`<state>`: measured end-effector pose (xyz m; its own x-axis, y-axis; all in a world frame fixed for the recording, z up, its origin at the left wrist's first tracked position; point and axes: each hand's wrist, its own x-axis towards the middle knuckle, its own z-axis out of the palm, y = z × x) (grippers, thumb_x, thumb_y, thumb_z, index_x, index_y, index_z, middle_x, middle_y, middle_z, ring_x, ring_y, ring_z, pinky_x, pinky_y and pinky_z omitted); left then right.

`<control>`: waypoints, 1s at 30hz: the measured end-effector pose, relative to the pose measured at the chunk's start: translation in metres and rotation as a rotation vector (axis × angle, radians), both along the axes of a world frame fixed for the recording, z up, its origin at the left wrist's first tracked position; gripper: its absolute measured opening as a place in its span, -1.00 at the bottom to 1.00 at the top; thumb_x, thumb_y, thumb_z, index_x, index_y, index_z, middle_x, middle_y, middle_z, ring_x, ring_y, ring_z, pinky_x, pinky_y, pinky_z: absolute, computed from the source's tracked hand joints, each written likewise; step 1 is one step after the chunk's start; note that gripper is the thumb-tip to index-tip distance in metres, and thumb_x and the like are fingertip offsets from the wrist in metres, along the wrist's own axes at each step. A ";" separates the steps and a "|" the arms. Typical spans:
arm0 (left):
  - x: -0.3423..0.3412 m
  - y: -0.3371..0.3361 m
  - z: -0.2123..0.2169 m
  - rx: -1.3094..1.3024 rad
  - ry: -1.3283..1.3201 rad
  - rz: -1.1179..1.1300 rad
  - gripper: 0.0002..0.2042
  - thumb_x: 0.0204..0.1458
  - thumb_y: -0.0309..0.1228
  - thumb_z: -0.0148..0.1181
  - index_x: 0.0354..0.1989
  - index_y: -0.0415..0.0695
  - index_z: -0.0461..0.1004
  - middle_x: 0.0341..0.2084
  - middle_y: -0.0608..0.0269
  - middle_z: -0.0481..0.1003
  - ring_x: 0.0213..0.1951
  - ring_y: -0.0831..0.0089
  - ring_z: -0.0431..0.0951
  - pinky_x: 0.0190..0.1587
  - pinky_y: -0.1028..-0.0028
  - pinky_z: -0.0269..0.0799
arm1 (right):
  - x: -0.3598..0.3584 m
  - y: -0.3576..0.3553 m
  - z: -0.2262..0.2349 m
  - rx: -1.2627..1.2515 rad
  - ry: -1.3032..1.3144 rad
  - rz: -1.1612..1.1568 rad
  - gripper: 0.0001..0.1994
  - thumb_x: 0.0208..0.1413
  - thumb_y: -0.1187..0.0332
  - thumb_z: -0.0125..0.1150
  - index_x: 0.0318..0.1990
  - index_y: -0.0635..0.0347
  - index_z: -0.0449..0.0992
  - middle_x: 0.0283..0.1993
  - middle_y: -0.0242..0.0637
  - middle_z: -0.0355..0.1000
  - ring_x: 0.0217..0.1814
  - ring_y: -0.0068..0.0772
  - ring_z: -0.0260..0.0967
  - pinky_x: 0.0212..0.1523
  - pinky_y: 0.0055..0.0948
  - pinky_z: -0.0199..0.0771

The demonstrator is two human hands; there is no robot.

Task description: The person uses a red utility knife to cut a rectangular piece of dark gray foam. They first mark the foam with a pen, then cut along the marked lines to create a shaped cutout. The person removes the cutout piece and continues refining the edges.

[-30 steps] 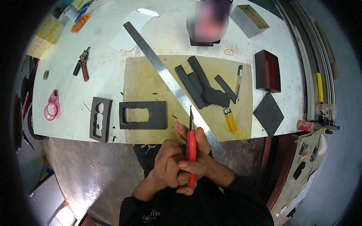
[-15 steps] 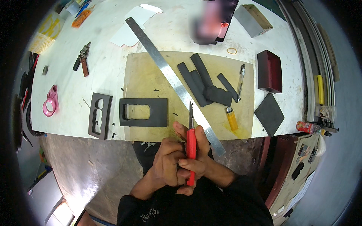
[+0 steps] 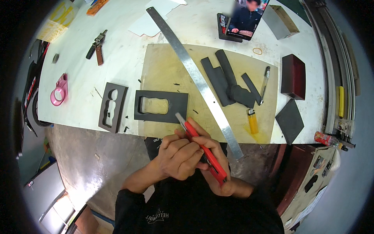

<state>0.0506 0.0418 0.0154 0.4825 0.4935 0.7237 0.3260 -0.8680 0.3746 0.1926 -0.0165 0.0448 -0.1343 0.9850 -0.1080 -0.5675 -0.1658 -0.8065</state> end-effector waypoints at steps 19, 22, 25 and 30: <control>-0.047 0.029 0.019 -0.351 -0.182 -0.043 -0.74 -0.02 -0.34 0.37 -0.19 -0.21 0.62 -0.26 0.16 0.61 -0.24 0.23 0.58 -0.19 0.25 0.39 | 0.025 0.020 -0.022 0.492 -0.758 0.144 -0.36 -0.05 0.27 0.64 0.14 0.40 0.47 0.18 0.10 0.43 0.14 0.02 0.54 0.14 -0.16 0.58; -0.058 0.060 0.002 -0.384 0.074 0.244 -0.61 0.07 -0.21 0.41 -0.05 -0.23 0.56 -0.09 0.03 0.56 -0.02 0.05 0.53 0.04 0.11 0.37 | 0.029 0.012 -0.019 0.254 -0.675 -0.054 -0.43 0.06 0.42 0.49 0.20 0.40 0.39 0.23 0.10 0.37 0.29 0.00 0.41 0.28 -0.15 0.46; -0.054 0.054 -0.006 -0.368 0.277 0.449 -0.45 -0.01 -0.07 0.49 0.03 -0.22 0.53 0.02 0.03 0.50 0.12 0.02 0.46 0.20 0.02 0.25 | 0.037 0.013 -0.035 0.236 -0.639 -0.232 -0.42 0.12 0.42 0.44 0.24 0.41 0.31 0.25 0.09 0.32 0.35 -0.03 0.33 0.36 -0.14 0.38; -0.027 0.023 -0.022 -0.419 0.298 0.534 -0.26 -0.16 0.02 0.58 0.13 -0.19 0.46 0.05 0.09 0.47 0.15 0.12 0.43 0.35 -0.05 0.06 | 0.030 0.018 -0.050 0.112 -0.328 -0.491 -0.52 0.18 0.46 0.38 0.19 0.42 0.32 0.17 0.10 0.39 0.19 -0.05 0.51 0.28 -0.07 0.54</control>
<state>0.0235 0.0652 -0.0070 0.2463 0.9219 0.2991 0.8036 -0.3667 0.4688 0.2231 0.0016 -0.0053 0.3617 0.9314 0.0414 -0.2749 0.1489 -0.9499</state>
